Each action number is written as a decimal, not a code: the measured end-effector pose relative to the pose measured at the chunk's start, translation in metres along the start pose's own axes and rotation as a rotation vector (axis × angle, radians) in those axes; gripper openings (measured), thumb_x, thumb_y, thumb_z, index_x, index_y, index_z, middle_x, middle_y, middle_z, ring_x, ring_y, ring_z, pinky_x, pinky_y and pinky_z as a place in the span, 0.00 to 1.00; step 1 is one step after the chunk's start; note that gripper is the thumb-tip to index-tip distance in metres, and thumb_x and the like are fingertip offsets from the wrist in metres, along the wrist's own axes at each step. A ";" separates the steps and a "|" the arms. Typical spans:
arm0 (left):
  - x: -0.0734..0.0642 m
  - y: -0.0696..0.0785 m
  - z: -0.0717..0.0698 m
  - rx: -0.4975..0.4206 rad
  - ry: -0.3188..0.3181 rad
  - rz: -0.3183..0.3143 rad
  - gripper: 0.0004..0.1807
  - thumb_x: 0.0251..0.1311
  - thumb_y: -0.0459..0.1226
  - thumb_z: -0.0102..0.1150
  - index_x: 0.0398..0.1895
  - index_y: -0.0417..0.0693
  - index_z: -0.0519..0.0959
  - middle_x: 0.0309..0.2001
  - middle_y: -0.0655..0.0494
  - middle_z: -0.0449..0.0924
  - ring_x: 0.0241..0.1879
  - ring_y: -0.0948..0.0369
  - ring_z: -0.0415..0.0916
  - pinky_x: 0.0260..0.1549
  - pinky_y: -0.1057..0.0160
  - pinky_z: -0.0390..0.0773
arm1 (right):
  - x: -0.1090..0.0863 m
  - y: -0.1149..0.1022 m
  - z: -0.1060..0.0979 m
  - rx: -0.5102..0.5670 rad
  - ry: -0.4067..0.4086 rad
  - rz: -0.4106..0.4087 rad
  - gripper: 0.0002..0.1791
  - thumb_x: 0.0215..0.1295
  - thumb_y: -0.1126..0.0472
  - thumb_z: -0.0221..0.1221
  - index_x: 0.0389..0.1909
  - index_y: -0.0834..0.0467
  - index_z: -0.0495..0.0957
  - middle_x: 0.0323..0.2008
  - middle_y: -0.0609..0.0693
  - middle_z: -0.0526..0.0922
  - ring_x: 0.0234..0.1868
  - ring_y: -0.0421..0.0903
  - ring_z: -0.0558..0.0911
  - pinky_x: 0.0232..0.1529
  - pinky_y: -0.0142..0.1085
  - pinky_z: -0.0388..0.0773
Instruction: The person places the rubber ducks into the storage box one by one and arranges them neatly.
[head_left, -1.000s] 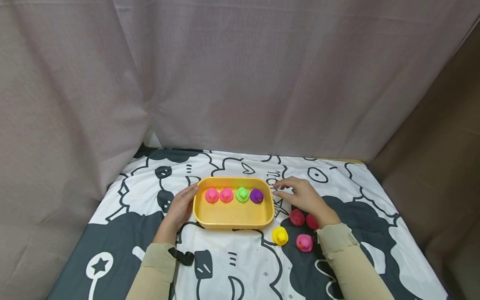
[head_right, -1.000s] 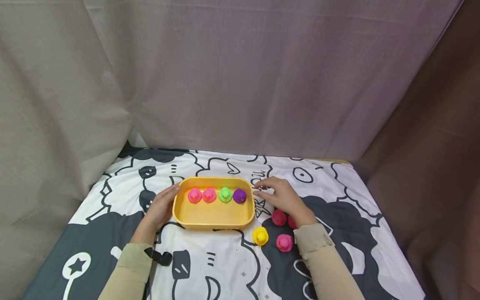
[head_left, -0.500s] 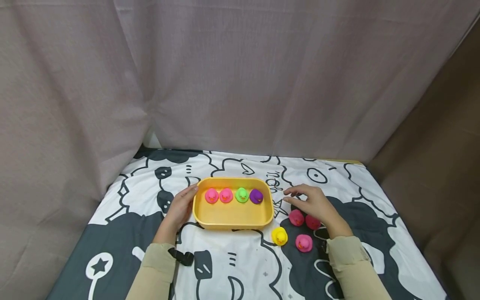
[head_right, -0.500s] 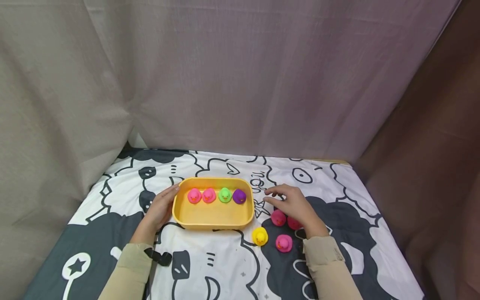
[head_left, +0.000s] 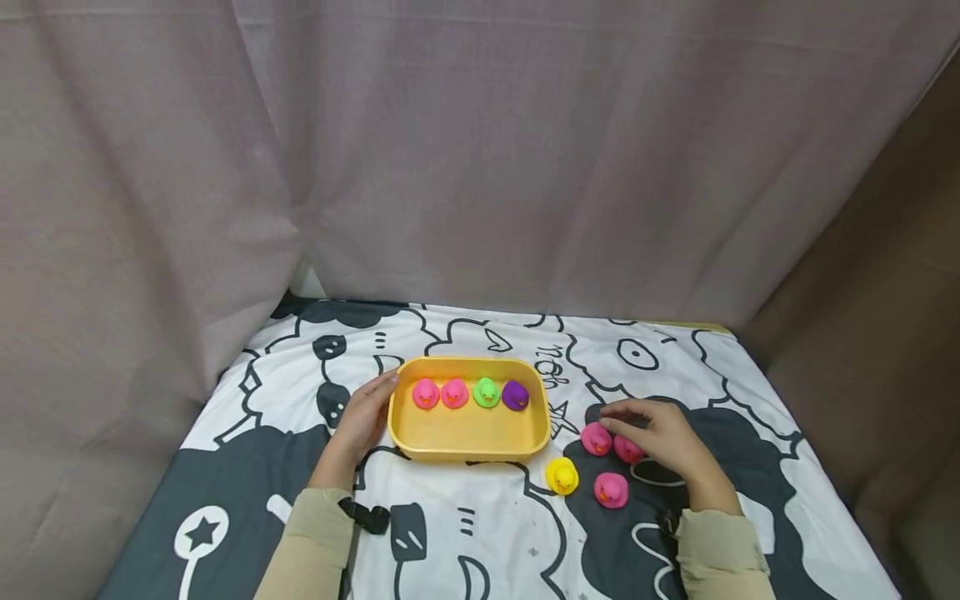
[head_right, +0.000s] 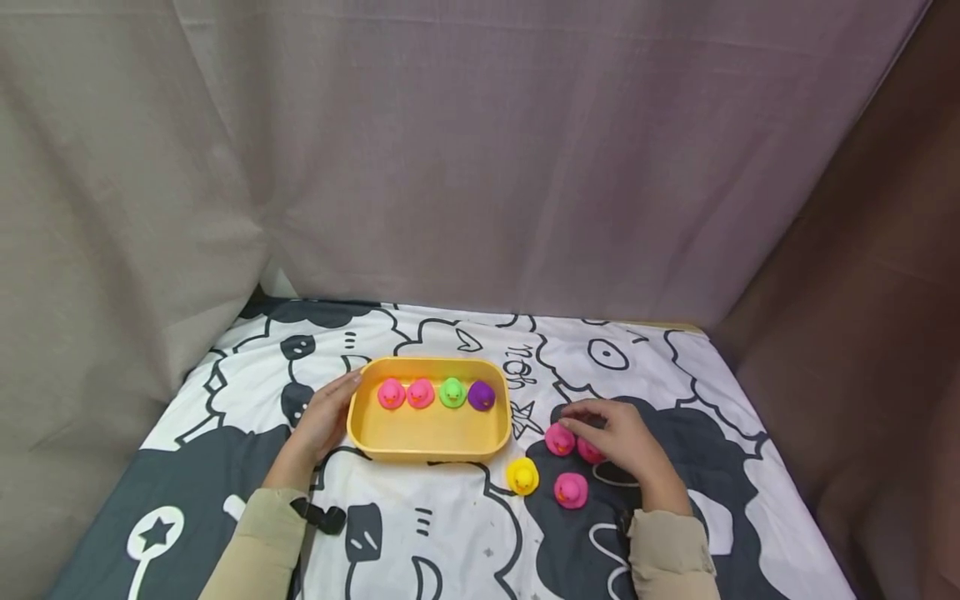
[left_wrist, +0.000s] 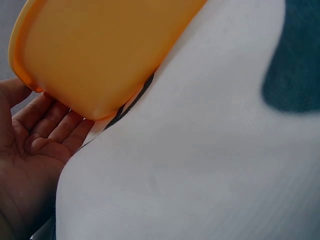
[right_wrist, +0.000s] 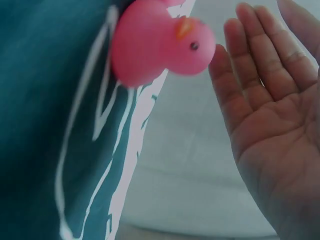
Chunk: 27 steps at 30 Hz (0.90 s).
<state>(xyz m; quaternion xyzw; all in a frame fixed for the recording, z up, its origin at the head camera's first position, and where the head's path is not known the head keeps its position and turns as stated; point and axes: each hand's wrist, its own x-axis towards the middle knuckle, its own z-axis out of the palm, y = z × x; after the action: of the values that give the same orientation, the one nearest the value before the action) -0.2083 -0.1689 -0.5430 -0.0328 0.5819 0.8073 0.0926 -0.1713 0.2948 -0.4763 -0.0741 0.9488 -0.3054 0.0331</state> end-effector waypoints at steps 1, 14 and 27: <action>0.000 0.000 0.001 0.001 -0.001 0.002 0.28 0.74 0.44 0.53 0.72 0.40 0.68 0.72 0.49 0.66 0.71 0.57 0.63 0.67 0.63 0.67 | -0.002 0.002 -0.001 0.006 0.001 0.004 0.22 0.63 0.38 0.66 0.50 0.48 0.86 0.48 0.47 0.85 0.45 0.47 0.81 0.45 0.43 0.82; 0.002 0.000 0.002 0.021 0.002 0.002 0.29 0.74 0.45 0.55 0.71 0.40 0.69 0.72 0.49 0.66 0.70 0.57 0.64 0.67 0.61 0.69 | -0.006 0.014 0.007 -0.001 -0.063 -0.003 0.17 0.59 0.45 0.71 0.46 0.48 0.87 0.38 0.44 0.85 0.33 0.43 0.79 0.34 0.34 0.82; 0.003 0.001 0.000 0.023 0.009 -0.014 0.29 0.73 0.45 0.55 0.71 0.41 0.69 0.72 0.49 0.66 0.70 0.56 0.65 0.67 0.60 0.69 | -0.002 0.022 0.017 -0.039 -0.035 -0.031 0.23 0.55 0.41 0.73 0.48 0.48 0.86 0.44 0.46 0.85 0.40 0.45 0.77 0.40 0.38 0.78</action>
<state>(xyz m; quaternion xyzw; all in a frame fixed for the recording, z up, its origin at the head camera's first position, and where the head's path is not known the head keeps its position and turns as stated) -0.2115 -0.1687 -0.5422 -0.0394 0.5914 0.7996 0.0962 -0.1700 0.3031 -0.5024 -0.0947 0.9526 -0.2858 0.0433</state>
